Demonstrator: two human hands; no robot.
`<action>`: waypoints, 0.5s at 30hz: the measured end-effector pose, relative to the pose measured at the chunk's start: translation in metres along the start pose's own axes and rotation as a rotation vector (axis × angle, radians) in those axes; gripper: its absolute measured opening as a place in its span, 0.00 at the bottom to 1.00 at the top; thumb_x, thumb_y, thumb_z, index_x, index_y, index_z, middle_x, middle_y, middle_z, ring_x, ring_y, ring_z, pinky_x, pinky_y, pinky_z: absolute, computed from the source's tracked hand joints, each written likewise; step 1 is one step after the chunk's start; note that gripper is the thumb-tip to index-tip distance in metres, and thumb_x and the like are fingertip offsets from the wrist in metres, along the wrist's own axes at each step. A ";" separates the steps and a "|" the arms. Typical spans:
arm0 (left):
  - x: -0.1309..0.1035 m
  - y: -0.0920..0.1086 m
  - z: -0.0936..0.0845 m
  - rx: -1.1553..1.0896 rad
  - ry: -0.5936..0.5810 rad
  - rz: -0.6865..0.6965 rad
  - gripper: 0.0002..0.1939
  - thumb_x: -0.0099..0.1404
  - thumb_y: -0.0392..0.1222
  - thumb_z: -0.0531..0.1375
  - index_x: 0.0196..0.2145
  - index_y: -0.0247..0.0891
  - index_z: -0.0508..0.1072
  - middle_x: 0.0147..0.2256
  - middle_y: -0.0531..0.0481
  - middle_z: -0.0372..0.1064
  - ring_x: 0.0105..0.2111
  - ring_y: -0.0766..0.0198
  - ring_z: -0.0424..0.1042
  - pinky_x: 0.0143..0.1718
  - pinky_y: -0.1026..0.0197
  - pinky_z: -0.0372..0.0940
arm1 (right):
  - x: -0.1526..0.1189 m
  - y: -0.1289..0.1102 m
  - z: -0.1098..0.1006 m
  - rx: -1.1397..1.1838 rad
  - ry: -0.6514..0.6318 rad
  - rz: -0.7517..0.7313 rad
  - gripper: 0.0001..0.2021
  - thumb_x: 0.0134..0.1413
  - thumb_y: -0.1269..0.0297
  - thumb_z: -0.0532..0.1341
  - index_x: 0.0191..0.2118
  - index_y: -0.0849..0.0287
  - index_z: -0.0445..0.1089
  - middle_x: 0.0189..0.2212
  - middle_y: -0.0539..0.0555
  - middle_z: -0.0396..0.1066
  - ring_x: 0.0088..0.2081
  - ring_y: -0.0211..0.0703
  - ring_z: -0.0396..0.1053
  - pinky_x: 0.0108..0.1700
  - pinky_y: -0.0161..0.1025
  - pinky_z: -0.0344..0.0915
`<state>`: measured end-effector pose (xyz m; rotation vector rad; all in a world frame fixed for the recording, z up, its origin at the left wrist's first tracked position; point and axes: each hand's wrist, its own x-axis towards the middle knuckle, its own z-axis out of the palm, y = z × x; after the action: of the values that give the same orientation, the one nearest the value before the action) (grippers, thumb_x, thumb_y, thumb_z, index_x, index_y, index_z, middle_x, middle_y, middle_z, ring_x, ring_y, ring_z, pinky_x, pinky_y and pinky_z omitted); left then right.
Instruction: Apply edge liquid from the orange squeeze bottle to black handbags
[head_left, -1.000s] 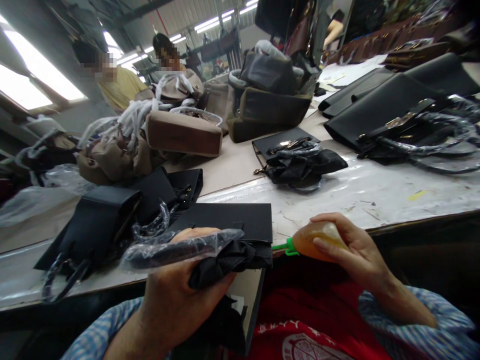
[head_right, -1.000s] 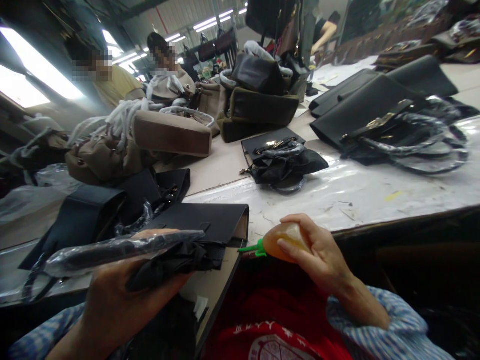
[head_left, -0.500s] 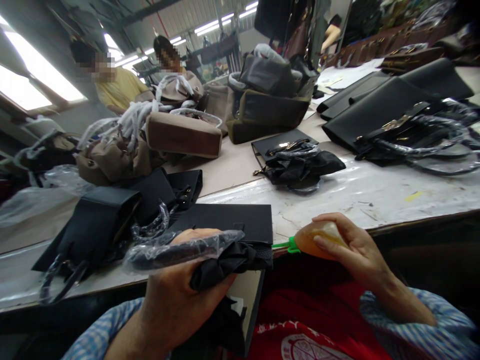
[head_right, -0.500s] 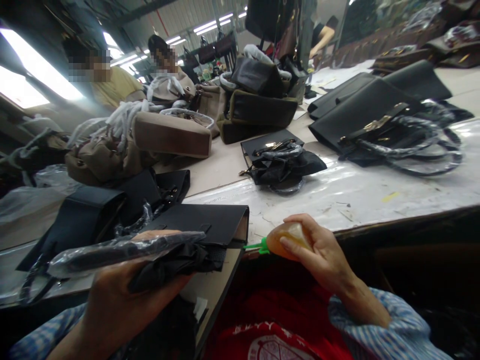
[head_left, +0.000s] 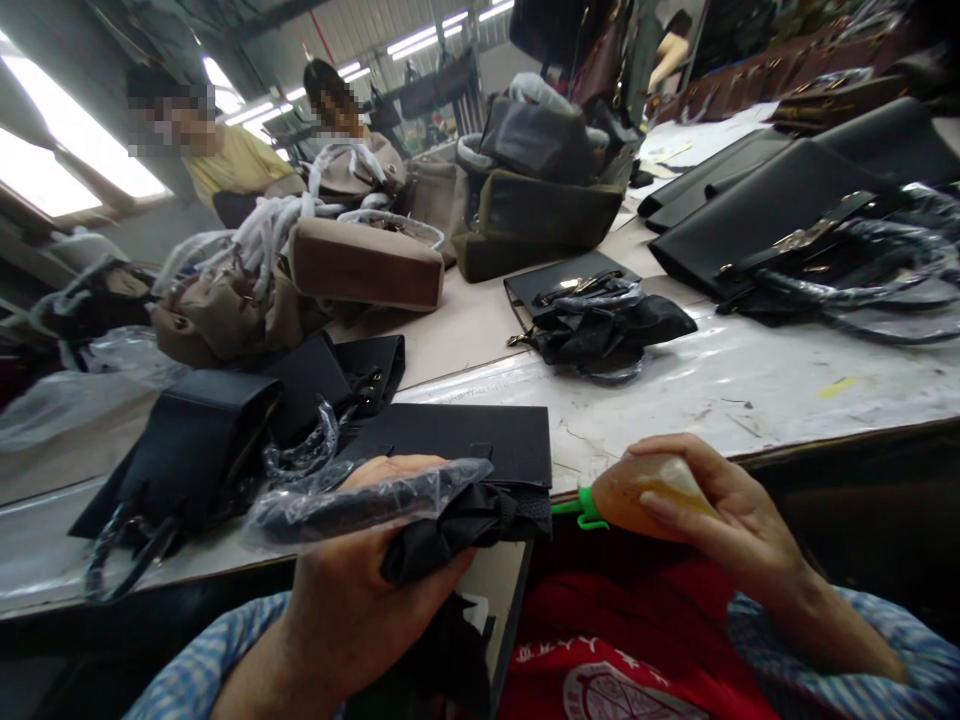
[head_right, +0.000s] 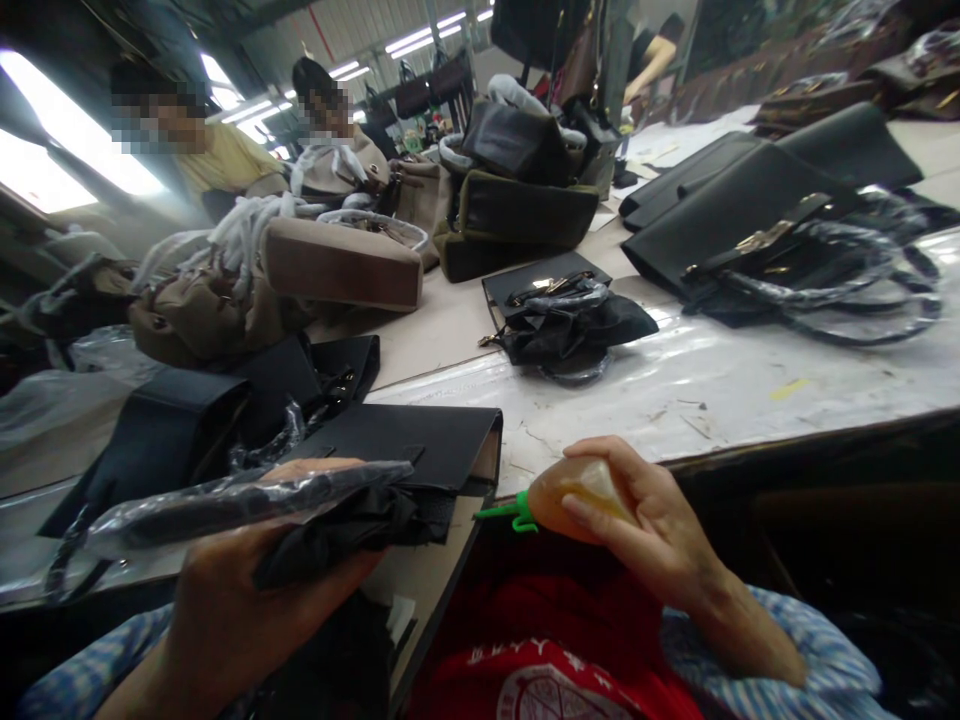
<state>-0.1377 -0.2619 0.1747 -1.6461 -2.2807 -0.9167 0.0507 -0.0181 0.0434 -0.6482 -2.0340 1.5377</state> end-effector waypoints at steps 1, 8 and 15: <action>0.000 0.000 0.000 -0.003 -0.001 -0.001 0.12 0.62 0.35 0.67 0.44 0.46 0.79 0.41 0.50 0.80 0.39 0.56 0.81 0.43 0.51 0.82 | -0.001 -0.001 -0.001 -0.003 0.001 -0.008 0.15 0.55 0.49 0.71 0.45 0.49 0.77 0.34 0.52 0.81 0.31 0.50 0.77 0.30 0.40 0.73; -0.001 0.000 0.002 0.017 0.001 0.004 0.12 0.62 0.35 0.67 0.43 0.46 0.80 0.42 0.50 0.81 0.40 0.55 0.82 0.44 0.51 0.82 | -0.006 0.005 -0.001 -0.047 0.070 -0.034 0.14 0.55 0.53 0.71 0.46 0.49 0.78 0.34 0.53 0.80 0.30 0.48 0.76 0.29 0.39 0.71; 0.000 0.002 0.001 0.011 0.001 -0.006 0.11 0.63 0.35 0.67 0.42 0.46 0.79 0.41 0.50 0.81 0.39 0.56 0.82 0.43 0.51 0.82 | -0.004 0.000 -0.001 -0.039 0.077 -0.033 0.14 0.53 0.54 0.72 0.44 0.49 0.79 0.33 0.52 0.80 0.29 0.48 0.76 0.29 0.39 0.71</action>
<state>-0.1356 -0.2607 0.1752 -1.6350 -2.2866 -0.9045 0.0549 -0.0199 0.0429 -0.6749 -2.0113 1.4360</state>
